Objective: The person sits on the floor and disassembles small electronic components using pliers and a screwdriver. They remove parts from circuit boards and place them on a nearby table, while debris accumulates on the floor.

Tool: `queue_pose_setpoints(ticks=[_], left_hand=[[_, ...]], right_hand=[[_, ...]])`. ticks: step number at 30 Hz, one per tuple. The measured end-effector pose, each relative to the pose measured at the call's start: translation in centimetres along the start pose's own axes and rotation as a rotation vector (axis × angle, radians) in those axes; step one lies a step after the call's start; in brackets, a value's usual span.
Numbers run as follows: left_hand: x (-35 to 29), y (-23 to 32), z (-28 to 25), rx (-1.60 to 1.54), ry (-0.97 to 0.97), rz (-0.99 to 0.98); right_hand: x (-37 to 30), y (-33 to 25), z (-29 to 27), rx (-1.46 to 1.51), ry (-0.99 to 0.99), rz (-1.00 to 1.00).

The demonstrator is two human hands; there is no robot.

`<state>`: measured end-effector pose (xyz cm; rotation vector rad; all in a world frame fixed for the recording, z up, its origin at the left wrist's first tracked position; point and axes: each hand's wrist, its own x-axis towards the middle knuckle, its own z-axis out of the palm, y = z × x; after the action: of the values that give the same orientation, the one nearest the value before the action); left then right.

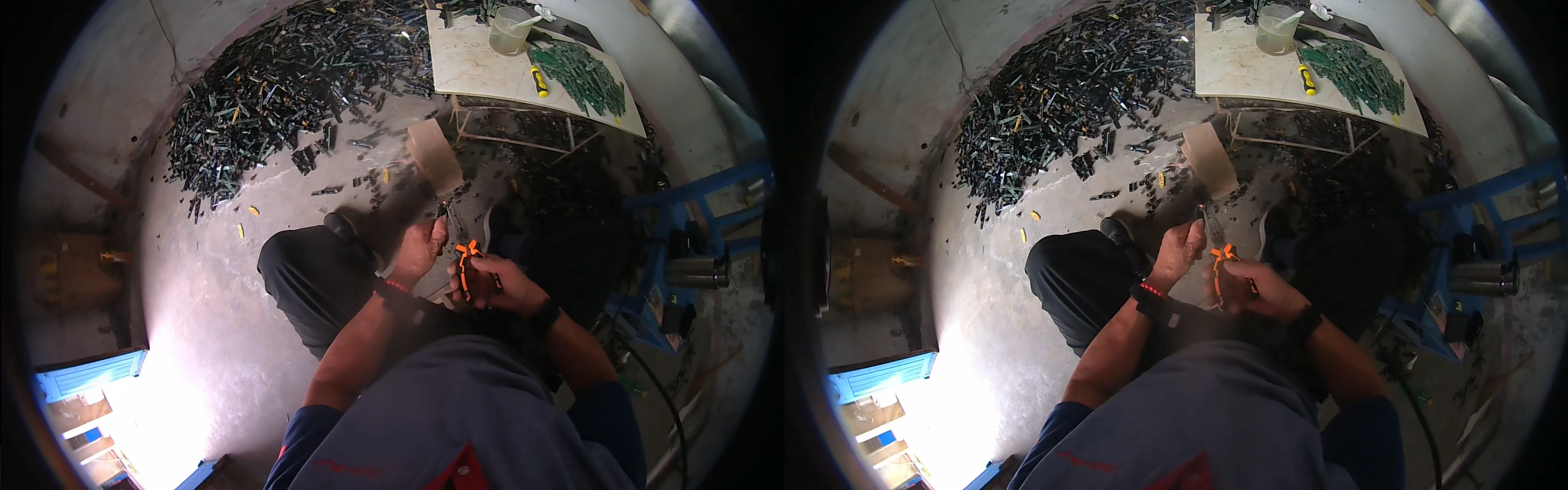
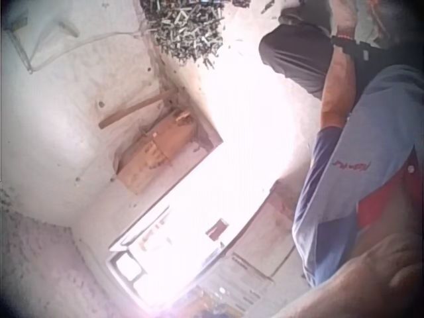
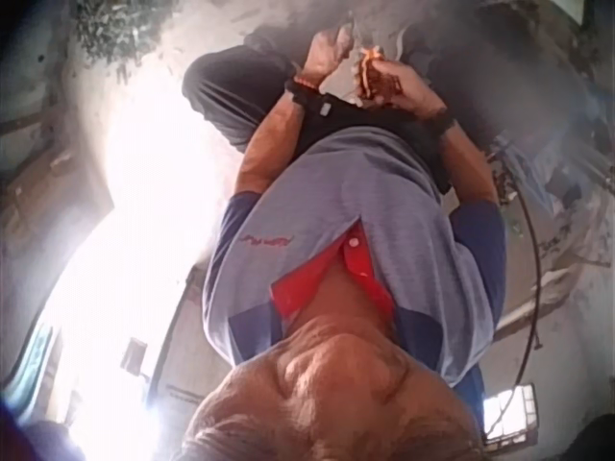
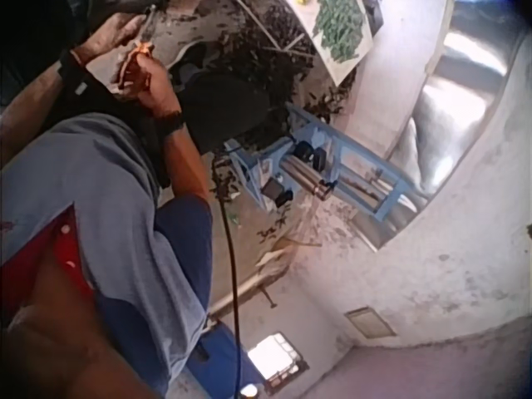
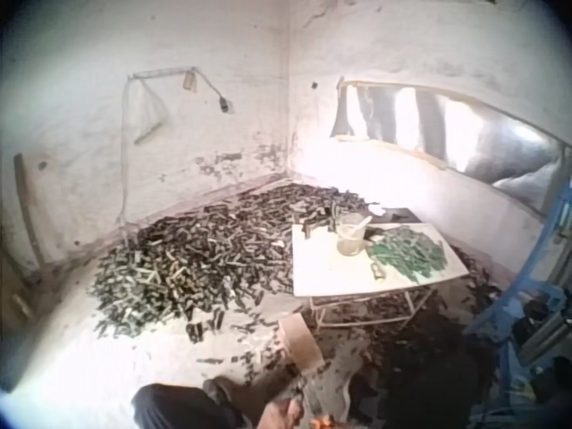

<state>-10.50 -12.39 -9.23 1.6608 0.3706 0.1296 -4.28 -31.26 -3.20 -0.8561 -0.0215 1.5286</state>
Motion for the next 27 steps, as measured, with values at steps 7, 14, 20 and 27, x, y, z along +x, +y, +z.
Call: queue_pose_setpoints(ticks=[7,14,20,27], left_hand=[[0.1,-0.8,0.0,0.02,-0.004,-0.001],[0.1,-0.5,0.3,0.079,-0.003,-0.014],[0.1,-0.9,0.4,0.201,0.008,0.092],[-0.1,0.0,0.4,0.109,0.006,-0.015]], right_hand=[[0.2,0.4,0.7,-0.01,-0.025,0.017],[0.4,0.2,0.8,0.047,-0.071,0.001],[0.5,0.9,0.7,0.085,-0.101,-0.005],[0.3,1.3,0.8,0.08,-0.069,-0.011]])
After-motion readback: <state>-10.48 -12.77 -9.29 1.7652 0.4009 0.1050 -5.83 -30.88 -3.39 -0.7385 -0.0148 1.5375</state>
